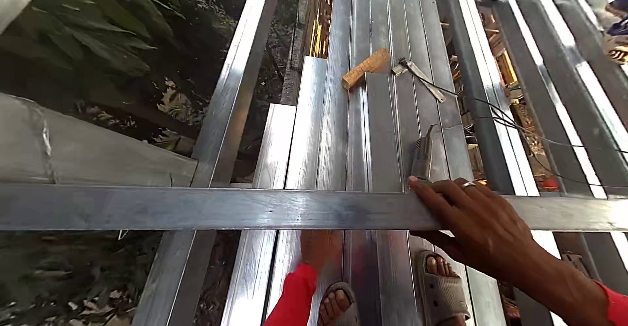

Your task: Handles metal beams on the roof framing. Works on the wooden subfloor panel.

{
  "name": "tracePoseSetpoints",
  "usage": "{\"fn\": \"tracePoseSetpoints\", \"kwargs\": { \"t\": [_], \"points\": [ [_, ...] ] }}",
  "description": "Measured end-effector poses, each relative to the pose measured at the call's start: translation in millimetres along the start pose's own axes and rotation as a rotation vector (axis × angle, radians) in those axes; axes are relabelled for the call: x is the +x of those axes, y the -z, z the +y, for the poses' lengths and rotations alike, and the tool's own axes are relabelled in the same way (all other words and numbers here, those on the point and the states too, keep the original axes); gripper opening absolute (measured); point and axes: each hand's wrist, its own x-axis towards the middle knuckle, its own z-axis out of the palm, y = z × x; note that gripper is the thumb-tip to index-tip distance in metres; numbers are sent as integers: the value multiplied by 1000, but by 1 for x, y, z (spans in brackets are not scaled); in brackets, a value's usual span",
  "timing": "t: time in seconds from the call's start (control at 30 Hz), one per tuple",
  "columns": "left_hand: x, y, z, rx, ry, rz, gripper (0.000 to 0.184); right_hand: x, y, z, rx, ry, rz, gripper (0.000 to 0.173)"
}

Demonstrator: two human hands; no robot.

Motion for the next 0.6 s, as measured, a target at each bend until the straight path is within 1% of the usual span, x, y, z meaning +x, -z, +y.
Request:
{"fn": "tracePoseSetpoints", "kwargs": {
  "t": [0.03,0.07,0.1,0.13,0.17,0.2,0.23,0.27,0.3,0.33,0.37,0.5,0.6],
  "points": [
    [-9,-4,-20,-32,29,184,65,0,0,-1,5,-13,0,70],
    [-24,-5,-47,-53,121,323,68,0,0,-2,3,-18,-4,70],
    [-47,2,-75,-50,268,382,73,0,0,-2,-8,-17,-5,71],
    [-76,12,-102,-35,446,392,77,0,0,-2,-17,-15,-8,72],
    [-106,22,-126,-28,637,356,82,1,0,-2,-26,-13,-11,74],
    [-135,30,-145,-55,796,269,84,2,-1,-2,-28,-13,-12,74],
    [-160,37,-159,-104,903,142,85,2,-1,-3,-30,-10,-11,75],
    [-175,43,-168,-152,960,18,85,3,-2,-3,-34,-6,-10,75],
    [-181,45,-175,-183,984,-89,88,3,-2,-3,-38,-4,-9,76],
    [-181,46,-180,-194,995,-163,90,3,-3,-3,-39,-6,-7,76],
    [-178,46,-181,-198,1014,-201,92,2,-3,-4,-42,-12,-5,76],
    [-149,43,-183,-165,1071,-233,97,4,-5,-5,-48,-16,13,76],
    [-115,46,-181,-170,1056,-235,100,2,-6,-4,-57,-15,15,77]
  ]
}}
